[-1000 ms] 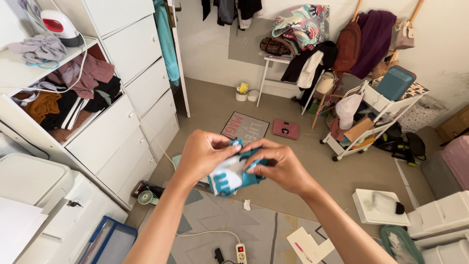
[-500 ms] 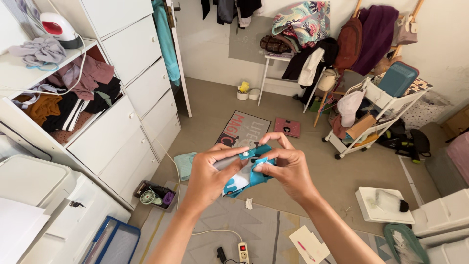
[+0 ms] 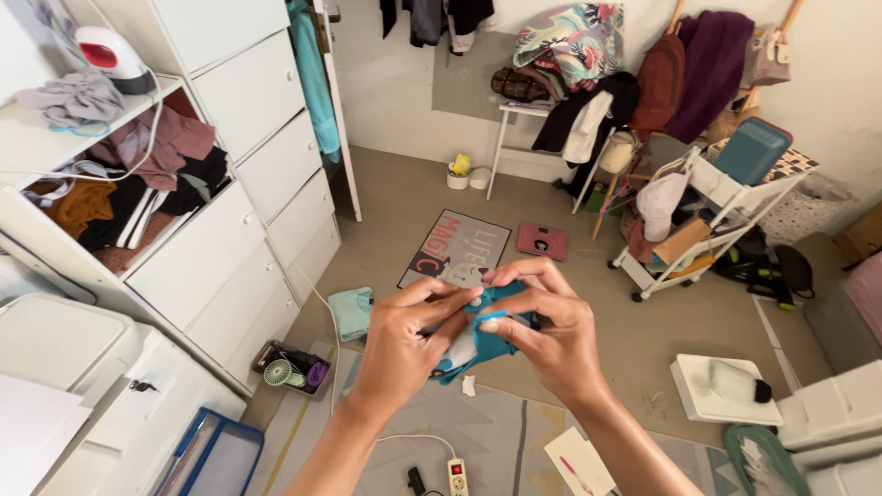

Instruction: The person packs items into pouches and a basket, unfolds a black trash bag, empties a small trash bin into it, and collects discarded tissues from the floor into the bag.

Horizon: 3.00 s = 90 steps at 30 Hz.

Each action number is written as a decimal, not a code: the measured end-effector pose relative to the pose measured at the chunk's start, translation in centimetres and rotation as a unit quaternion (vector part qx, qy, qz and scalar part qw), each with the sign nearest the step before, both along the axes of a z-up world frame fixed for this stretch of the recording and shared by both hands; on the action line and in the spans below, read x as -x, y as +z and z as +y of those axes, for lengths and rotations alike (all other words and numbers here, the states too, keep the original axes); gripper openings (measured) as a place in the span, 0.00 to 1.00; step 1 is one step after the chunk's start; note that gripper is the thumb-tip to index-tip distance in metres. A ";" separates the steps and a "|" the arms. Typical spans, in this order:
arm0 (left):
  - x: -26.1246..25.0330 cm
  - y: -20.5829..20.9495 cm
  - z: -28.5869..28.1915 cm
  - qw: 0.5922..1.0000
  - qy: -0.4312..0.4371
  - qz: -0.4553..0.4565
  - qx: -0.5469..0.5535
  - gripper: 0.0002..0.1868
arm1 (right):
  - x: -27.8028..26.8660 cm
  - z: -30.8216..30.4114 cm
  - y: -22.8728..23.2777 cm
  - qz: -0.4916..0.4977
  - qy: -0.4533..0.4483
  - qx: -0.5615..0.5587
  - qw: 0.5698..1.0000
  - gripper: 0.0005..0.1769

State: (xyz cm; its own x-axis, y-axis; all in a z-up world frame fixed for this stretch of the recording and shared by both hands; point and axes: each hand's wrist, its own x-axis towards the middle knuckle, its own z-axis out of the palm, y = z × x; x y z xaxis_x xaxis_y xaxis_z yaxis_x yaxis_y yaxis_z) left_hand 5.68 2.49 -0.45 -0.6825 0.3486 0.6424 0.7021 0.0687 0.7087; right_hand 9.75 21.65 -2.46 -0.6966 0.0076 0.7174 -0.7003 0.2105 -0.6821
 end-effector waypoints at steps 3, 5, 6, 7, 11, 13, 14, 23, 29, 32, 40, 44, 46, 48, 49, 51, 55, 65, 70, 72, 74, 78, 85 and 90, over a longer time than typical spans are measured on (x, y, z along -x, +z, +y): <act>-0.4 0.0 0.2 1.000 0.009 0.009 0.002 0.15 | 0.3 -0.1 -0.2 -0.105 -0.046 0.022 0.993 0.05; -0.6 0.2 0.1 1.000 0.010 0.018 0.003 0.14 | 0.6 -0.4 -0.6 -0.101 -0.016 0.069 0.992 0.04; -0.8 0.3 0.0 0.999 0.017 0.028 0.000 0.14 | 0.9 -0.4 -0.7 -0.101 -0.014 0.069 0.992 0.04; -1.0 0.4 -0.1 0.999 0.024 0.038 -0.002 0.15 | 1.2 -0.3 -0.7 -0.122 0.007 0.094 0.988 0.05; -1.5 0.8 -0.2 0.998 0.043 0.034 -0.007 0.15 | 1.5 0.1 -1.0 -0.191 0.051 0.147 0.969 0.06; -1.8 1.0 -0.4 0.998 0.046 0.035 0.009 0.16 | 1.6 0.4 -1.0 -0.202 0.067 0.153 0.965 0.06; -1.9 1.0 -0.6 0.998 0.047 0.035 0.009 0.16 | 1.6 0.5 -1.0 -0.213 0.082 0.161 0.960 0.07; -0.7 -0.4 0.4 0.969 0.058 -0.217 -0.101 0.18 | 2.3 -0.5 -1.2 -0.188 0.027 0.133 0.973 0.07; 1.3 -1.3 0.9 0.852 -0.016 -0.449 -0.267 0.15 | 3.0 -0.9 -1.2 -0.130 0.025 0.121 0.984 0.09; 2.2 -1.5 1.0 0.849 -0.015 -0.474 -0.233 0.12 | 3.7 -1.1 -1.6 -0.118 0.015 0.125 0.985 0.08; 2.3 -2.8 0.7 0.841 -0.028 -0.493 -0.221 0.14 | 4.0 -0.9 -0.8 -0.068 -0.015 0.041 0.997 0.09; 2.4 -1.5 0.8 0.873 -0.038 -0.427 -0.232 0.15 | 4.2 -0.6 0.7 -0.032 0.010 0.015 0.999 0.08; 2.9 -0.5 1.1 0.888 0.003 -0.406 -0.217 0.15 | 4.7 -0.5 1.6 -0.038 0.000 0.011 0.999 0.08; 3.5 0.7 0.9 0.910 -0.015 -0.354 -0.214 0.16 | 5.4 -0.6 2.6 -0.043 -0.011 0.007 0.999 0.08; 3.7 1.3 0.7 0.929 -0.031 -0.303 -0.210 0.17 | 5.8 -0.9 3.0 -0.043 -0.002 0.025 0.999 0.08; 4.0 2.2 0.5 0.944 -0.019 -0.264 -0.196 0.17 | 6.5 -1.1 3.8 -0.043 0.006 0.043 0.998 0.08; 4.2 3.4 -0.2 0.971 -0.007 -0.186 -0.149 0.18 | 6.9 -1.4 4.4 -0.057 0.045 0.086 0.994 0.08; 2.2 3.7 -0.7 0.987 0.022 -0.100 -0.121 0.16 | 6.5 -1.9 4.0 -0.092 0.079 0.139 0.983 0.06; 1.5 3.7 -0.6 0.987 0.065 -0.124 -0.077 0.16 | 5.0 -2.5 4.7 -0.143 0.061 0.163 0.974 0.18; 1.4 3.6 -0.6 0.989 0.070 -0.112 -0.071 0.16 | 4.5 -2.7 5.1 -0.192 0.058 0.200 0.959 0.28; 1.4 3.3 -0.6 0.990 0.077 -0.100 -0.063 0.16 | 4.2 -2.7 5.3 -0.309 0.100 0.219 0.920 0.31; 1.4 2.5 -0.4 0.991 0.106 -0.065 -0.057 0.15 | 4.7 -1.8 5.4 -0.345 0.158 0.225 0.898 0.28; 1.5 2.2 -0.7 0.988 0.099 -0.096 -0.071 0.14 | 5.7 -2.0 3.5 -0.360 0.125 0.221 0.898 0.25; 2.3 2.7 -0.3 0.977 0.129 -0.148 -0.079 0.14 | 7.2 -1.9 3.8 -0.350 0.131 0.222 0.901 0.27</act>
